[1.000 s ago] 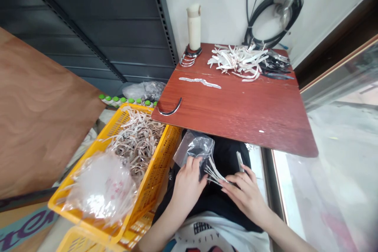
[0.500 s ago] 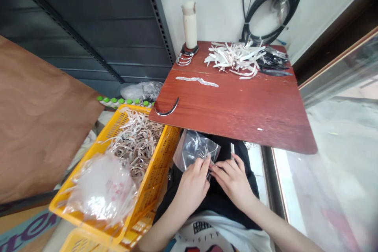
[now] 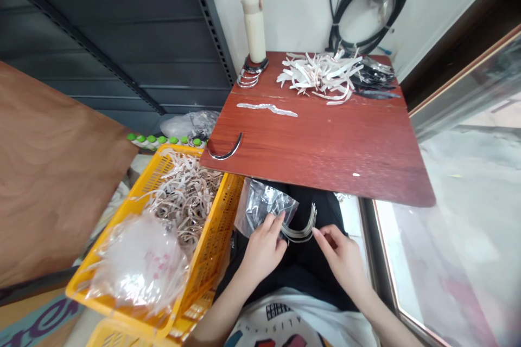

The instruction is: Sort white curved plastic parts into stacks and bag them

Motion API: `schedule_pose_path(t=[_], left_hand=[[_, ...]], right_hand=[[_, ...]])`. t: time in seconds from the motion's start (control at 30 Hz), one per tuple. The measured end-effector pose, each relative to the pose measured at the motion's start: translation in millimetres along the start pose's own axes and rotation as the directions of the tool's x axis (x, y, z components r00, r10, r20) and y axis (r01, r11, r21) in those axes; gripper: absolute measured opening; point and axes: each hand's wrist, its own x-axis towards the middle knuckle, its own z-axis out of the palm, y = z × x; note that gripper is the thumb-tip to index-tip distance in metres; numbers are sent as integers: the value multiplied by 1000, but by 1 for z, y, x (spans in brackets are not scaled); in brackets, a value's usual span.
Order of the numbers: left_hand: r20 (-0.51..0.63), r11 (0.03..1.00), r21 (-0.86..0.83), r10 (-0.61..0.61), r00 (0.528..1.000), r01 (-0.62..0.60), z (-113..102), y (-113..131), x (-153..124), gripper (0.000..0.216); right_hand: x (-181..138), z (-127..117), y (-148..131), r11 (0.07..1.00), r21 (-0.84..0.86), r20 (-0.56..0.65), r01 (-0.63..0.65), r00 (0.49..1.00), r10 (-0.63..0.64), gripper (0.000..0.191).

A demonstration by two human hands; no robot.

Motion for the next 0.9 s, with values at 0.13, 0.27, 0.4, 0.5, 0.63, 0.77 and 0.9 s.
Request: schedule_pose_path(t=[0.13, 0.27, 0.4, 0.5, 0.63, 0.77, 0.9], left_hand=[[0, 1000, -24, 8, 1000, -8, -2, 1, 0, 66], [-2, 999, -41, 19, 1000, -19, 0, 1, 0, 66], [7, 996, -80, 27, 1000, -26, 0, 3, -1, 67], [-11, 994, -98, 39, 999, -39, 0, 4, -3, 68], [-37, 991, -119, 54, 998, -58, 0, 4, -5, 70], [-51, 990, -128, 58, 997, -64, 0, 4, -6, 70], [-69, 995, -84, 40, 997, -46, -6, 5, -11, 71]], right_hand=[[-7, -4, 0, 980, 78, 170, -181, 971, 165, 43], [4, 1, 1, 963, 158, -14, -218, 975, 223, 52], [26, 3, 2, 959, 186, 74, -216, 976, 206, 48], [40, 2, -1, 966, 163, 184, -200, 968, 169, 42], [47, 2, -10, 976, 131, 287, -175, 949, 132, 37], [48, 5, -19, 976, 185, 311, -117, 949, 55, 38], [45, 7, -26, 837, 469, 433, -284, 899, 62, 40]])
